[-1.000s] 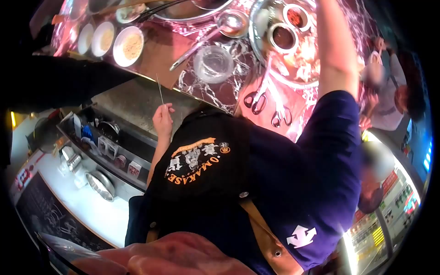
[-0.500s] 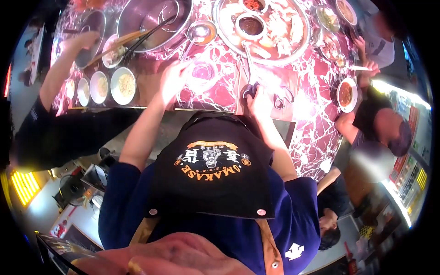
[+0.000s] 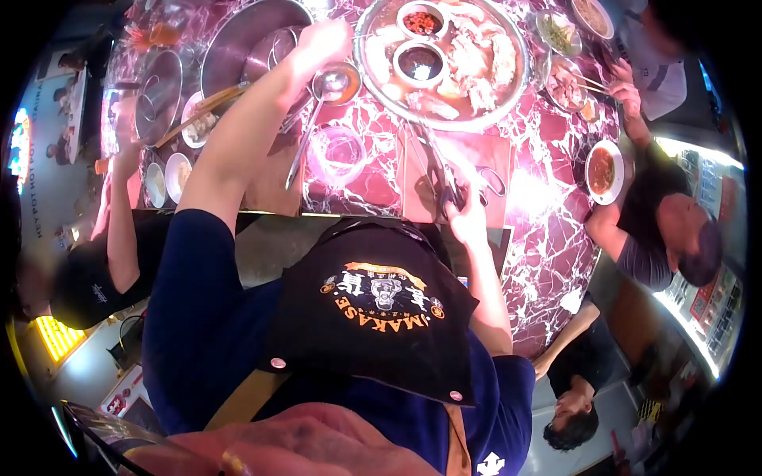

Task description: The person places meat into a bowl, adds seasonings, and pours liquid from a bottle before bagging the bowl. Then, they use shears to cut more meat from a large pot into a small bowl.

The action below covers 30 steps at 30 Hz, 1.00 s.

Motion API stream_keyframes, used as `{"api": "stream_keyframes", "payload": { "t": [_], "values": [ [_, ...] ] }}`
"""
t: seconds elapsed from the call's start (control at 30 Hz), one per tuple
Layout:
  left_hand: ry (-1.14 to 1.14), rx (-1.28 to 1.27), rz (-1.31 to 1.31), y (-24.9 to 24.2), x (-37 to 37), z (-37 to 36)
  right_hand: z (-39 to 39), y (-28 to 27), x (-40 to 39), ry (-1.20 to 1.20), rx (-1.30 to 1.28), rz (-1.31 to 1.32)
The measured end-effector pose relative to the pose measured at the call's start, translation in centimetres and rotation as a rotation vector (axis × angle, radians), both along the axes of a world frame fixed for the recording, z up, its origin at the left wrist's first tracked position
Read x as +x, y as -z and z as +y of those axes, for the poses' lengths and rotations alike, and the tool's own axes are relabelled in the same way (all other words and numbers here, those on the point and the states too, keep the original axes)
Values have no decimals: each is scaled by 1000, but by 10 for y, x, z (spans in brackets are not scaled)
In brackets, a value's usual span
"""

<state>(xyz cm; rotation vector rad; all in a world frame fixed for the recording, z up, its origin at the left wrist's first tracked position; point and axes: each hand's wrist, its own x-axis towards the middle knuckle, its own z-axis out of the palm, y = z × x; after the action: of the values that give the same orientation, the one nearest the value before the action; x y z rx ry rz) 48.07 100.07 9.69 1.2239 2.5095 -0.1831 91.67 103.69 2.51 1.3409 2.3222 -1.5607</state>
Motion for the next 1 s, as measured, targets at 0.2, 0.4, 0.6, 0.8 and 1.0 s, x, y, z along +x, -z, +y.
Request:
{"api": "stream_keyframes", "payload": {
  "t": [0.2,0.4,0.6,0.8,1.0],
  "values": [
    [-8,-172,8,24,-20,70,40,1,-16,-2,-17,124],
    [-311,-99,-135,99,-14,76,76,17,-27,-14,2,139],
    [-691,456,-334,177,-5,25,110,26,-49,-34,13,199],
    [-1067,991,-807,217,-10,22,133,6,-88,-177,183,141],
    [-1064,1162,-704,186,14,39,130,20,-98,-170,-71,284]
  ]
}}
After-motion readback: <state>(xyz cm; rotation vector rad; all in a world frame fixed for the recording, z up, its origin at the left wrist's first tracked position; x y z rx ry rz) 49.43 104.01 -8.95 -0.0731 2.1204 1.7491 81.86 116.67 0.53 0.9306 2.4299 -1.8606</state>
